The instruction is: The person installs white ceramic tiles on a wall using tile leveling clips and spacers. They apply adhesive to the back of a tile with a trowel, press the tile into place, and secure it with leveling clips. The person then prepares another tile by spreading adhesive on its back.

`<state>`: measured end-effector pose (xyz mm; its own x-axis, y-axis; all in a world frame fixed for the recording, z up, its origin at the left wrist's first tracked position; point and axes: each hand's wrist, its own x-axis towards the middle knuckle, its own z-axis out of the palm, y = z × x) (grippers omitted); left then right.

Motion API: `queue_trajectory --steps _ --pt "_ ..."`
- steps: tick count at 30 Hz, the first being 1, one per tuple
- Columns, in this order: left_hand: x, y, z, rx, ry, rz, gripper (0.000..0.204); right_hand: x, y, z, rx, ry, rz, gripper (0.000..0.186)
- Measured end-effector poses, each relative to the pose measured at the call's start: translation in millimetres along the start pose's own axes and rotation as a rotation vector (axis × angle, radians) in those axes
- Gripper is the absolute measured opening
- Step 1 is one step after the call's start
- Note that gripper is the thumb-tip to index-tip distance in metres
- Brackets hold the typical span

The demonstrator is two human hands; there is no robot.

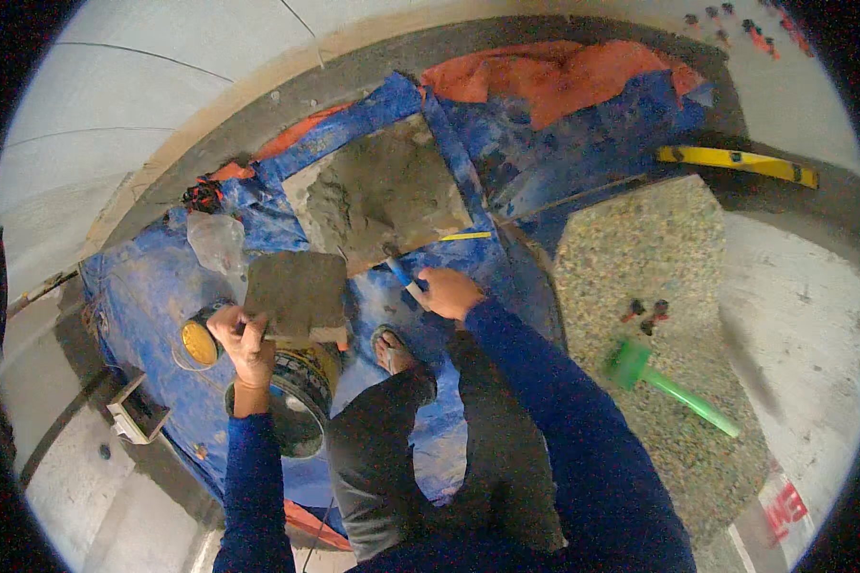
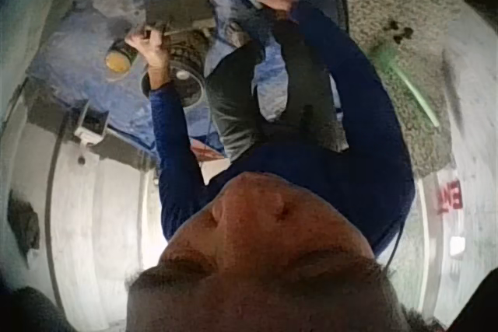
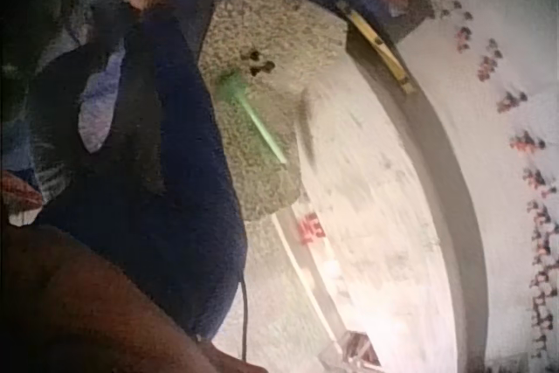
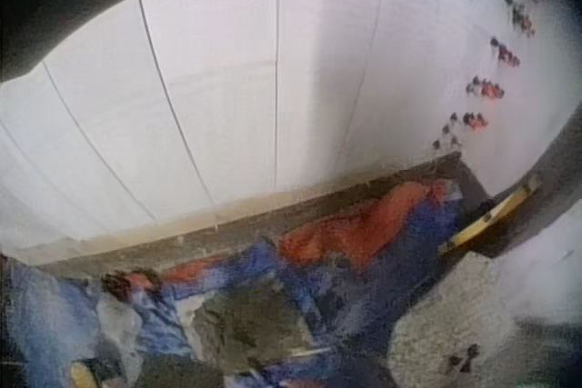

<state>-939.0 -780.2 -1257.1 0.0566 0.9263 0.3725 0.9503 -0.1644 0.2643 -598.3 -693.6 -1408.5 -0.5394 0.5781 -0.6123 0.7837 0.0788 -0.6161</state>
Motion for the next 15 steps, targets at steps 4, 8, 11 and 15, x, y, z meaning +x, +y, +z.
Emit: queue_trajectory --steps 4,8,11,15 --pt "-15.1 -18.5 51.9 0.000 -0.110 0.009 0.047 102.4 34.9 114.4 -0.289 -0.035 0.301 0.033" --pt "-23.3 -29.3 90.8 -0.019 -0.206 0.012 0.048 134.5 55.0 162.1 -0.120 -0.013 0.274 0.033" --pt "-18.0 -34.7 116.5 -0.026 -0.254 0.036 0.048 126.3 73.1 155.5 0.025 0.114 0.087 0.033" --pt "4.7 -37.6 160.6 -0.150 -0.194 0.179 0.038 90.1 96.4 112.6 0.212 0.428 -0.037 0.030"
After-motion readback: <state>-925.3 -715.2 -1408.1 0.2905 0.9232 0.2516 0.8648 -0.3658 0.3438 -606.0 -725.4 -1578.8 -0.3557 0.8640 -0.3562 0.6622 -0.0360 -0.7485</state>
